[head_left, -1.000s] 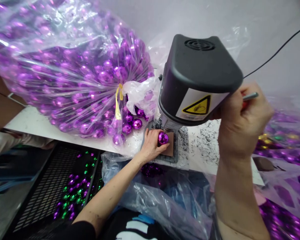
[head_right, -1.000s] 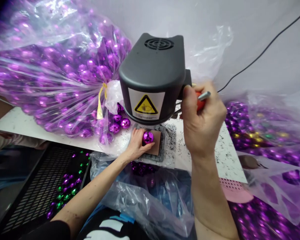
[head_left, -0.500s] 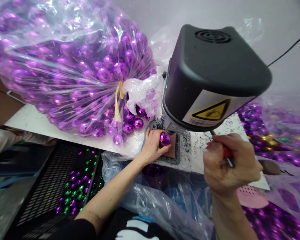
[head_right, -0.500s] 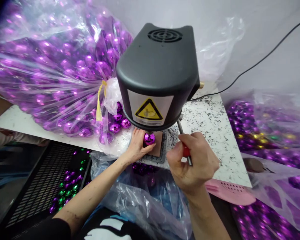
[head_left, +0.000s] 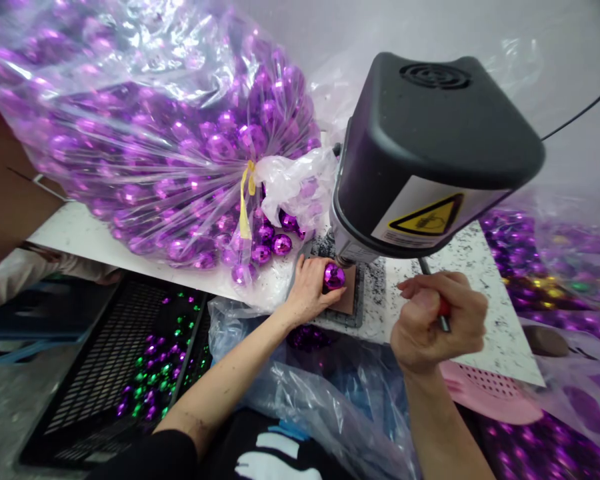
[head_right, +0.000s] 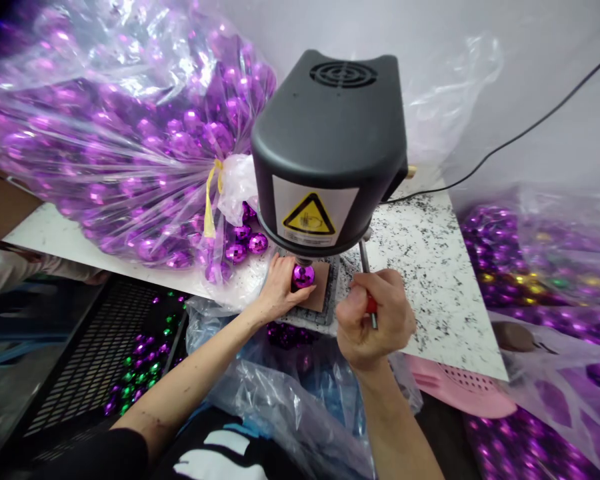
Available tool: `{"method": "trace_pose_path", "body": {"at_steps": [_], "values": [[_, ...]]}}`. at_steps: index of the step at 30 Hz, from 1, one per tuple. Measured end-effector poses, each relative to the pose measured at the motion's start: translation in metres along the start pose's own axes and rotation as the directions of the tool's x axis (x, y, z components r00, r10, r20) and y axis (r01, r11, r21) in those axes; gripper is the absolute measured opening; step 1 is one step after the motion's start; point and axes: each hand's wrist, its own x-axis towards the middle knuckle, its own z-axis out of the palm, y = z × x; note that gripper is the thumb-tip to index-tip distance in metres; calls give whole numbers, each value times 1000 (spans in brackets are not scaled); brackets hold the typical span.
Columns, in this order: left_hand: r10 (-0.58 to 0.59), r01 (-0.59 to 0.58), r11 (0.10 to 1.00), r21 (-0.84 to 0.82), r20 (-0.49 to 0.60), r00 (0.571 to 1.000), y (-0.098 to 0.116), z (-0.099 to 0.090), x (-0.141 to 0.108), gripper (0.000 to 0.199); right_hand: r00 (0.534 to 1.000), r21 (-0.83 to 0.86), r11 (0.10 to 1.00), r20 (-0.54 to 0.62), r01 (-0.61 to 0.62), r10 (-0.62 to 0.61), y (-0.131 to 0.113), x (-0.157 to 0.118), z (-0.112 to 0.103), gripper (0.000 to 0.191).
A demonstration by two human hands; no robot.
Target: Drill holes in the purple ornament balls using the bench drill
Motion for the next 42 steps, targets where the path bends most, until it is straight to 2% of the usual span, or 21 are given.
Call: {"method": "trace_pose_path", "body": {"at_steps": [13,16,21,23,26,29,30,32,34,36,38,40,42], "values": [[36,-37,999,-21,-36,999,-3,3,0,42,999,17,1000,-54,4,-3,2,-6,8,8],[34,-35,999,-8,-34,999,-3,2,1,41,999,-12,1000,-23,23,-24,12,-16,7,12],[21,-21,1000,9,-12,1000,-2,1,1,39,995,-65,993,35,94,-92,42,-41,10,22],[23,-23,1000,5,-16,1000,-3,1,1,40,993,-80,990,43,115,-112,45,-42,8,21],[21,-22,1000,-6,-21,1000,-4,2,1,41,993,-102,989,63,109,-103,30,-21,-1,14],[13,-14,1000,-24,-8,1000,-4,2,4,43,999,-137,990,44,35,-29,8,25,-6,17],[9,-10,999,-35,-7,1000,-3,1,4,44,999,-132,991,50,-9,16,4,43,-5,21],[6,-8,997,-71,-16,1000,-1,-4,1,45,972,-39,975,82,-217,220,0,77,2,38],[15,-18,993,-119,-33,999,2,-13,-10,47,940,13,947,129,-320,315,5,102,12,47],[28,-30,986,-165,-11,1000,6,-23,-30,50,925,60,930,142,-363,352,12,115,21,48],[34,-12,979,-202,107,994,7,-32,-56,54,926,99,924,126,-370,357,18,118,27,46],[25,33,979,-200,279,960,7,-38,-84,57,935,124,928,98,-352,341,20,117,30,47],[4,58,987,-152,379,925,5,-42,-104,61,946,136,936,70,-324,317,19,115,30,49]]}}
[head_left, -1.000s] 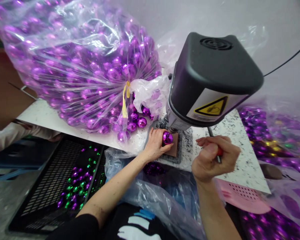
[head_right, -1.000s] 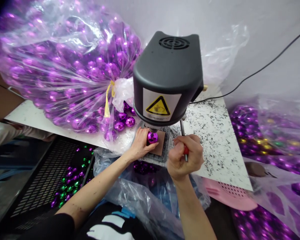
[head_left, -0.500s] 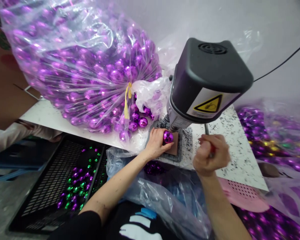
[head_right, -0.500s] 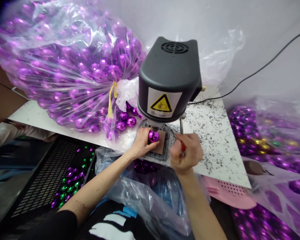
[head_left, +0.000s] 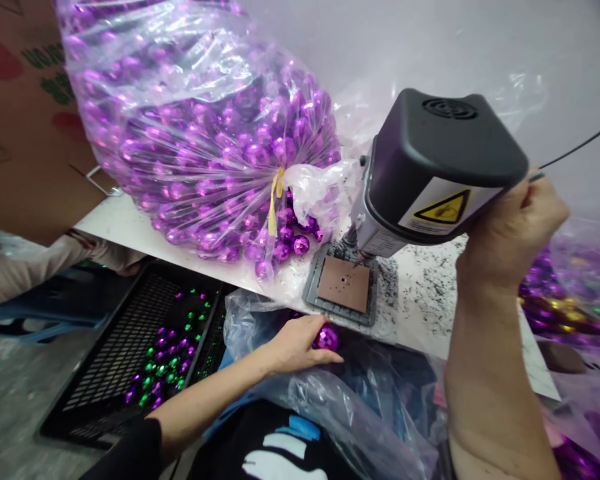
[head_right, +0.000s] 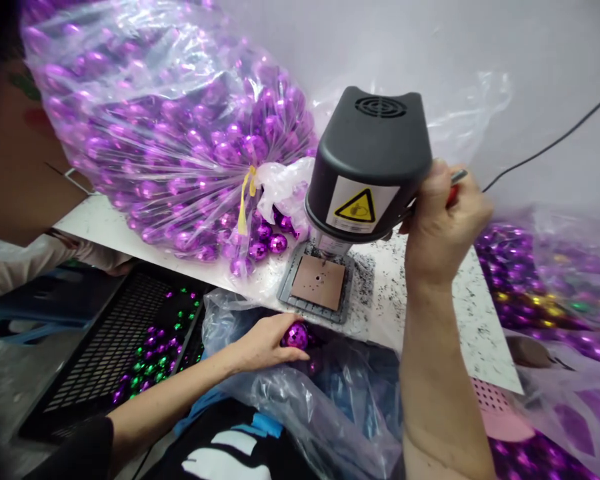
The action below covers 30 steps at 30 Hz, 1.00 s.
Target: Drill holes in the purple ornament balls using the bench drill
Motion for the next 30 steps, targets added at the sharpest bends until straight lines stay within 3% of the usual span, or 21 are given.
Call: {"method": "trace_pose_path", "body": {"at_steps": [2,4,7,10,12,14,17,19,20,22,24,27,30], "values": [[-10,9,998,59,8,1000,-3,-5,-8,61,1000,-3,1000,-14,25,-25,-2,-1,0,52],[7,-4,993,121,-29,1000,-7,-20,-2,53,1000,-5,1000,-8,27,-27,-5,-2,1,56],[38,21,947,320,-177,983,-14,-57,34,31,1000,-5,1000,4,16,-16,-6,-1,1,60],[27,206,777,594,-359,933,-27,-91,82,30,1000,-13,1000,1,12,-12,-4,-1,1,62],[0,224,708,670,-317,949,-36,-103,107,30,1000,-17,1000,7,7,-7,-3,-1,0,62],[-11,196,731,653,-277,961,-40,-108,120,33,1000,-16,1000,15,8,-8,-3,-1,0,62],[-1,150,918,368,-374,927,-37,-109,116,48,1000,-3,1000,23,18,-18,-4,-1,-1,61],[-74,65,997,-35,-411,909,-30,-108,101,56,999,4,1000,29,16,-16,-4,-1,0,60],[-131,29,964,-265,-373,919,-27,-106,93,58,999,9,1000,31,13,-13,-4,-1,0,59],[-218,27,756,-655,-213,952,-21,-100,77,63,1000,21,1000,20,7,-8,-3,-1,2,58],[-238,65,492,-868,-62,969,-19,-90,66,64,1000,30,999,11,11,-12,-3,-1,3,58],[-229,86,221,-971,33,973,-24,-73,61,54,1000,15,1000,8,21,-21,-2,-1,3,57],[-248,112,115,-987,81,965,-30,-60,64,48,1000,9,1000,22,15,-15,-1,-1,2,57]]}}
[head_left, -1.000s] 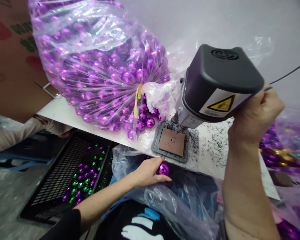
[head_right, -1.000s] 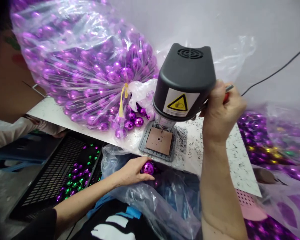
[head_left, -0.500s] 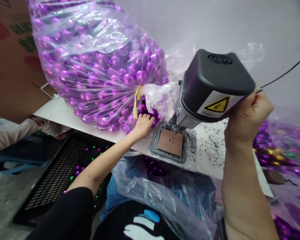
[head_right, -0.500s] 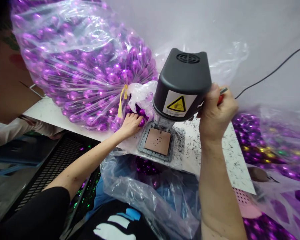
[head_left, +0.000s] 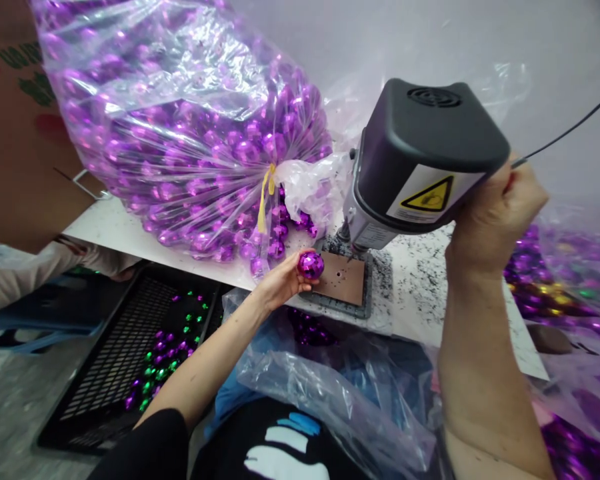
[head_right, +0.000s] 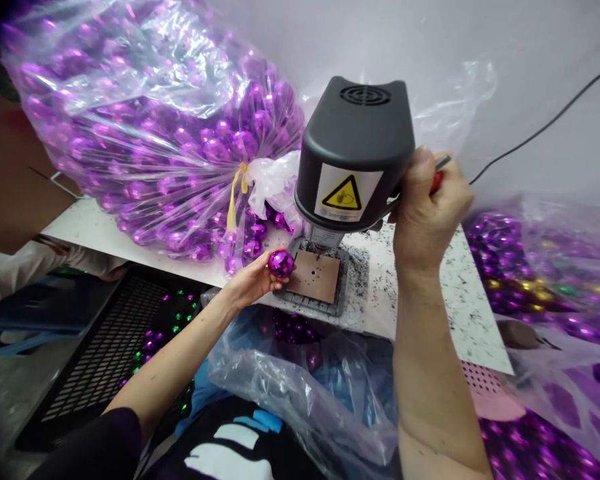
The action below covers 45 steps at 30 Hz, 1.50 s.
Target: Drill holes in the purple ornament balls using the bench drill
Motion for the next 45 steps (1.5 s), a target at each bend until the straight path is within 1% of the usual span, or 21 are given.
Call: {"method": "trace_pose_path", "body": {"at_steps": [4,7,9,11,12,14,16,20,23,26,28,30,31,33,36,39,41,45], "values": [[-56,56,998,-35,3,998,-7,1,6,39,1000,25,1000,1,-10,10,-2,-1,-1,54],[-4,5,999,40,-24,1000,-7,5,8,41,1000,40,999,-16,0,1,-3,-1,1,52],[63,-50,986,159,-76,995,-7,8,11,47,1000,41,999,-22,5,-4,-4,-1,2,52],[153,-107,940,323,-121,981,-9,11,15,54,1000,41,999,-21,3,-2,-3,-1,2,55],[205,-139,903,405,-123,971,-11,12,17,56,1000,42,999,-19,-1,2,-3,-1,2,56],[296,-201,816,542,-94,950,-14,16,22,58,1000,35,999,-15,-11,11,-3,-2,2,60],[322,-218,758,615,-61,945,-16,18,25,59,1000,21,1000,-15,-16,16,-3,-2,2,62],[238,-154,756,636,-48,970,-14,21,26,67,1000,11,1000,-17,3,-3,-5,-3,2,63],[258,-189,718,670,-5,966,-8,23,24,58,1000,7,1000,-12,18,-18,-7,-2,3,64],[287,-215,638,739,31,957,-8,24,25,53,999,-21,1000,-26,23,-23,-8,-2,3,63],[333,-232,539,810,49,942,-12,25,26,56,999,-41,999,-31,17,-19,-8,-1,3,62],[394,-257,428,867,77,916,-20,25,29,61,999,-65,998,-38,19,-22,-7,-1,3,60],[424,-272,383,883,93,901,-24,25,31,62,999,-75,997,-41,22,-26,-7,-1,3,59],[477,-299,325,897,118,871,-32,26,35,62,999,-85,996,-43,25,-28,-6,0,3,57],[514,-312,271,911,137,846,-40,28,40,61,999,-74,997,-37,24,-27,-6,0,3,55],[528,-339,221,915,180,830,-43,31,43,59,999,-86,996,-33,17,-20,-6,-1,2,57],[531,-360,203,911,207,822,-44,33,44,58,1000,-97,995,-28,6,-9,-6,-1,2,59],[523,-380,195,904,232,820,-45,32,44,56,999,-100,995,-33,15,-18,-6,-1,2,61]]}}
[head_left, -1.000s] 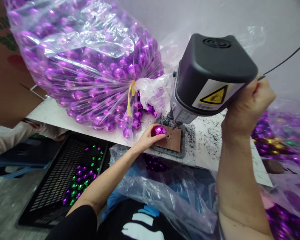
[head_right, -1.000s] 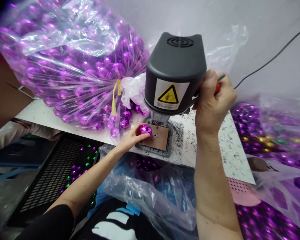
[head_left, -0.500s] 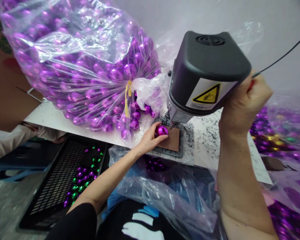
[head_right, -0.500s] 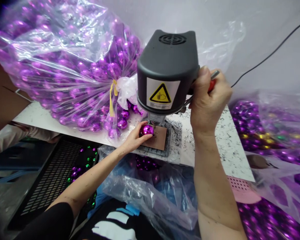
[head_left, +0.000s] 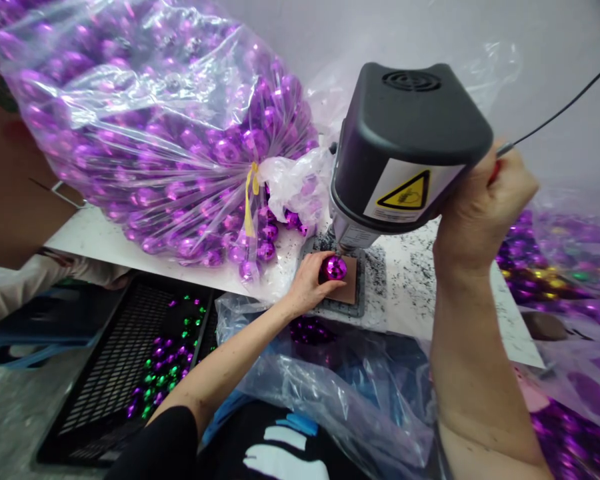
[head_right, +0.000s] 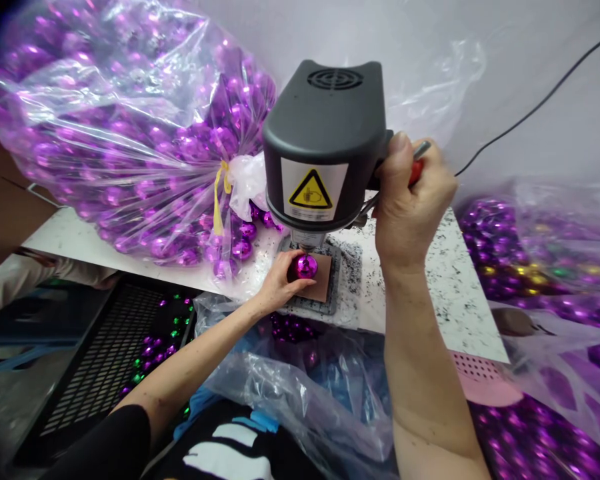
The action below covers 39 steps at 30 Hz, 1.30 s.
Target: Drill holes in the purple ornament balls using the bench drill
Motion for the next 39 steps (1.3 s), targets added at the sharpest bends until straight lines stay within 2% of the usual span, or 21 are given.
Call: {"method": "trace_pose_path", "body": {"at_steps": [3,6,9,12,15,19,22,28,32,36,39], "values": [[20,-20,1000,-4,2,1000,-1,-1,1,55,1000,13,1000,-14,19,-18,-1,0,0,61],[41,-44,998,36,58,997,0,-5,5,52,1000,20,1000,-8,19,-19,-2,-1,0,60],[35,-47,995,92,126,991,3,-8,6,49,1000,18,1000,-5,21,-21,-3,-1,0,58],[13,-31,991,133,137,990,6,-7,4,48,1000,25,999,-1,26,-26,-3,-2,0,57],[-16,-4,984,177,112,994,10,-1,2,48,1000,31,999,8,22,-23,-5,-3,-1,57],[-52,49,967,251,6,999,13,11,2,52,1000,30,999,8,15,-15,-5,-4,-2,57],[-52,67,953,296,-56,997,14,17,3,47,999,29,999,19,43,-43,-4,-3,-2,58],[-32,54,945,324,-72,997,13,19,3,40,999,89,996,25,30,-33,-4,-7,-5,59],[-30,56,941,334,-85,996,14,19,3,36,993,4,994,-44,106,-105,-7,-29,-13,47],[-32,60,942,331,-89,996,14,20,3,36,964,-95,968,-107,232,-242,-1,-68,-26,21],[-32,59,943,327,-87,996,14,20,2,36,961,-102,960,-72,261,-269,12,-91,-35,13]]}}
